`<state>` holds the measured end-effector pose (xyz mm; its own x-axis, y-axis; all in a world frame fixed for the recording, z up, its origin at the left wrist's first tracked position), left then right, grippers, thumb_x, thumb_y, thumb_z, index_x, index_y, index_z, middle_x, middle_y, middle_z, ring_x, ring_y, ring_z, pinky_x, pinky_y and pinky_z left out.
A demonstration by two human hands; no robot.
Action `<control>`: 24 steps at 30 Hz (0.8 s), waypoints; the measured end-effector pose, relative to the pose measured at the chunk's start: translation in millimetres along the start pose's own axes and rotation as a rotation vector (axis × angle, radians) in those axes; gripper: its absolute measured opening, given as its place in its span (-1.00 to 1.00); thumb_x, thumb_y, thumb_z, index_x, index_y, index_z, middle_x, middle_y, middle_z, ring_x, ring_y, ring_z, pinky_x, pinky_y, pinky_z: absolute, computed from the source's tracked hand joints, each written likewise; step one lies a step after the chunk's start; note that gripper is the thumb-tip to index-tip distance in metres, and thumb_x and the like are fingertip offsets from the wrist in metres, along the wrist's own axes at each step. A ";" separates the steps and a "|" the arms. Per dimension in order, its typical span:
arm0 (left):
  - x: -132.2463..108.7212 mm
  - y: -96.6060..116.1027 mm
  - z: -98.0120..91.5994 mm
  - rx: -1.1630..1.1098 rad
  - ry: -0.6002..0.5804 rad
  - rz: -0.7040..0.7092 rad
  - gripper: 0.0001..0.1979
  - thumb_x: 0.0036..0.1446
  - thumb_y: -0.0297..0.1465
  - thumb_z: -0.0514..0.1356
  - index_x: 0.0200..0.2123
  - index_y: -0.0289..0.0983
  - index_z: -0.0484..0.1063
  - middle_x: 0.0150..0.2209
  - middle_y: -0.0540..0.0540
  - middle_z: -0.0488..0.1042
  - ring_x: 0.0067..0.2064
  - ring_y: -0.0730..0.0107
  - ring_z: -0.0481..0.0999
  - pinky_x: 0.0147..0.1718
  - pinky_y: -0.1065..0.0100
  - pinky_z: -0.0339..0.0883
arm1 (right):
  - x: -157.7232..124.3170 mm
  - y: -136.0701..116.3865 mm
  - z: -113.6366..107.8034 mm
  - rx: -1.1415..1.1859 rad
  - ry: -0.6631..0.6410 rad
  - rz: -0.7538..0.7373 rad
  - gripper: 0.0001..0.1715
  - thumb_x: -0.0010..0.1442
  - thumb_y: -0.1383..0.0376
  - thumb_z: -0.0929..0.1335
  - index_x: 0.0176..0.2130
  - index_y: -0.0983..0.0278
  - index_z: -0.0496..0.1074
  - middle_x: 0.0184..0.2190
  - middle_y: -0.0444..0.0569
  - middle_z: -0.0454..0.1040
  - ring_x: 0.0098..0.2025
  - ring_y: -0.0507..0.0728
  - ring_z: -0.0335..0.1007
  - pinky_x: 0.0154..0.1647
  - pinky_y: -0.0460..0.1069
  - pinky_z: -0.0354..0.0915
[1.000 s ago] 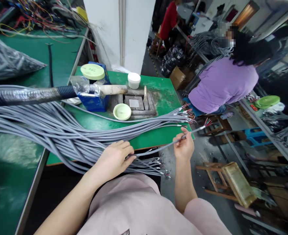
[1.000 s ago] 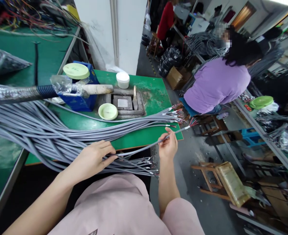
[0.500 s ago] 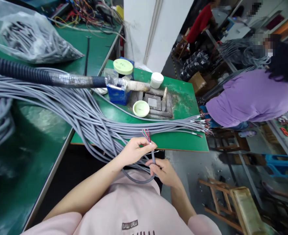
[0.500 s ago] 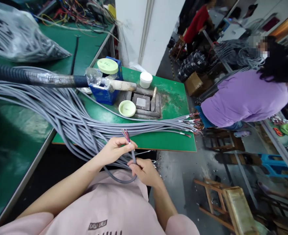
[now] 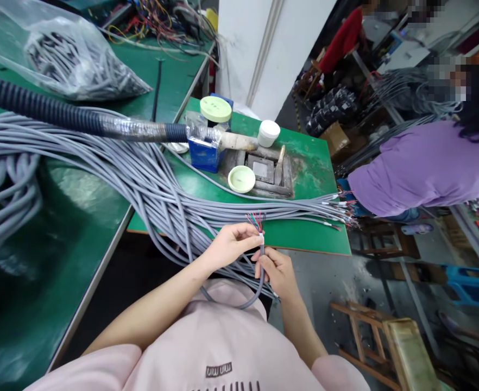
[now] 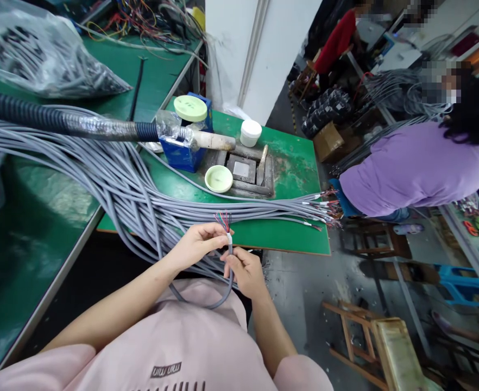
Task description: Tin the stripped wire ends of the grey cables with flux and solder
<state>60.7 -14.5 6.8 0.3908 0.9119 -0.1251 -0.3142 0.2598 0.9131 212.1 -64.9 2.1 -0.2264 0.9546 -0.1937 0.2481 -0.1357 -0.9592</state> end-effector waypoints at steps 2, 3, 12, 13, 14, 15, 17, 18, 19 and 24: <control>1.7 -2.0 -1.1 -0.097 0.048 -0.029 -0.74 -0.11 -0.26 0.38 -0.48 -0.33 0.47 -0.53 0.01 0.45 -0.50 0.55 0.38 -0.44 0.48 0.26 | -0.5 0.1 0.9 0.020 -0.015 -0.005 -0.59 0.24 0.02 0.26 -0.33 0.28 0.47 -0.67 -0.16 0.41 -0.69 -0.06 0.12 -0.66 -0.15 0.11; 2.6 -2.7 -1.0 -0.155 0.073 -0.044 -0.73 -0.13 -0.26 0.39 -0.46 -0.33 0.48 -0.53 0.02 0.45 -0.51 0.57 0.37 -0.45 0.49 0.25 | -0.8 0.3 1.5 0.031 -0.022 -0.004 -0.58 0.23 0.01 0.26 -0.34 0.28 0.47 -0.67 -0.16 0.41 -0.69 -0.06 0.12 -0.66 -0.15 0.10; 7.5 -5.0 6.4 -0.529 0.139 -0.094 -0.73 -0.16 -0.31 0.43 -0.45 -0.35 0.47 -0.54 0.05 0.41 -0.61 0.66 0.34 -0.62 0.56 0.26 | -1.6 0.3 7.9 0.028 -0.026 -0.045 -0.63 0.26 0.05 0.25 -0.28 0.28 0.44 -0.68 -0.18 0.37 -0.64 -0.03 0.19 -0.57 -0.11 0.17; 7.6 -6.0 6.9 -0.549 0.144 -0.093 -0.73 -0.14 -0.31 0.42 -0.43 -0.35 0.47 -0.53 0.05 0.42 -0.61 0.66 0.35 -0.61 0.56 0.28 | -1.4 1.0 8.5 0.019 0.019 -0.064 -0.66 0.26 0.07 0.25 -0.19 0.27 0.42 -0.65 -0.19 0.37 -0.63 -0.03 0.20 -0.57 -0.11 0.19; 7.7 -7.1 7.6 -0.564 0.151 -0.094 -0.74 -0.12 -0.31 0.42 -0.42 -0.35 0.48 -0.52 0.05 0.42 -0.60 0.65 0.37 -0.59 0.56 0.30 | -1.1 1.8 8.8 -0.003 0.080 -0.091 -0.65 0.26 0.10 0.27 -0.07 0.26 0.38 -0.61 -0.20 0.38 -0.61 -0.02 0.23 -0.55 -0.11 0.21; 7.7 -8.1 8.3 -0.573 0.162 -0.097 -0.74 -0.12 -0.31 0.41 -0.41 -0.35 0.48 -0.51 0.04 0.44 -0.58 0.65 0.38 -0.57 0.56 0.32 | -0.7 2.4 9.0 -0.046 0.144 -0.127 -0.58 0.25 0.12 0.28 0.04 0.24 0.31 -0.56 -0.19 0.40 -0.58 -0.01 0.26 -0.53 -0.10 0.24; 7.8 -10.1 10.0 -0.580 0.189 -0.105 -0.73 -0.14 -0.32 0.43 -0.41 -0.36 0.49 -0.50 0.03 0.46 -0.56 0.66 0.40 -0.54 0.59 0.33 | 0.3 2.3 9.4 -0.200 0.252 -0.232 -0.43 0.24 0.16 0.30 0.19 0.21 0.17 -0.46 -0.15 0.45 -0.50 0.02 0.34 -0.43 -0.07 0.33; 7.8 -11.0 10.9 -0.580 0.198 -0.109 -0.73 -0.15 -0.33 0.44 -0.42 -0.36 0.49 -0.50 0.03 0.46 -0.55 0.67 0.40 -0.53 0.60 0.33 | 1.1 1.5 9.7 -0.296 0.284 -0.291 -0.41 0.24 0.18 0.30 0.22 0.20 0.15 -0.41 -0.11 0.48 -0.45 0.04 0.38 -0.37 -0.04 0.37; 7.8 -11.8 11.8 -0.582 0.206 -0.108 -0.72 -0.17 -0.33 0.44 -0.42 -0.36 0.50 -0.51 0.04 0.46 -0.54 0.67 0.40 -0.51 0.60 0.33 | 2.2 0.3 10.0 -0.389 0.299 -0.347 -0.43 0.26 0.21 0.29 0.22 0.19 0.16 -0.34 -0.06 0.51 -0.38 0.06 0.43 -0.29 -0.02 0.40; 7.7 -15.3 13.2 -0.598 0.262 -0.105 -0.73 -0.17 -0.32 0.45 -0.43 -0.35 0.51 -0.53 0.05 0.46 -0.51 0.64 0.44 -0.43 0.56 0.38 | 9.1 -7.4 9.2 -0.618 0.285 -0.533 -0.50 0.33 0.33 0.19 0.23 0.17 0.22 0.04 0.04 0.49 0.00 0.14 0.48 0.01 0.02 0.41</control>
<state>79.9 -15.6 -3.1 0.2459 0.8995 -0.3612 -0.7418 0.4145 0.5271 199.6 -57.6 5.6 -0.2340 0.8913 0.3885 0.6627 0.4385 -0.6070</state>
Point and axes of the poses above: each hand's wrist, its own x-axis towards the middle knuckle, its own z-axis out of the palm, y = z × x, the point moved 2 cm from there along x, towards the middle knuckle
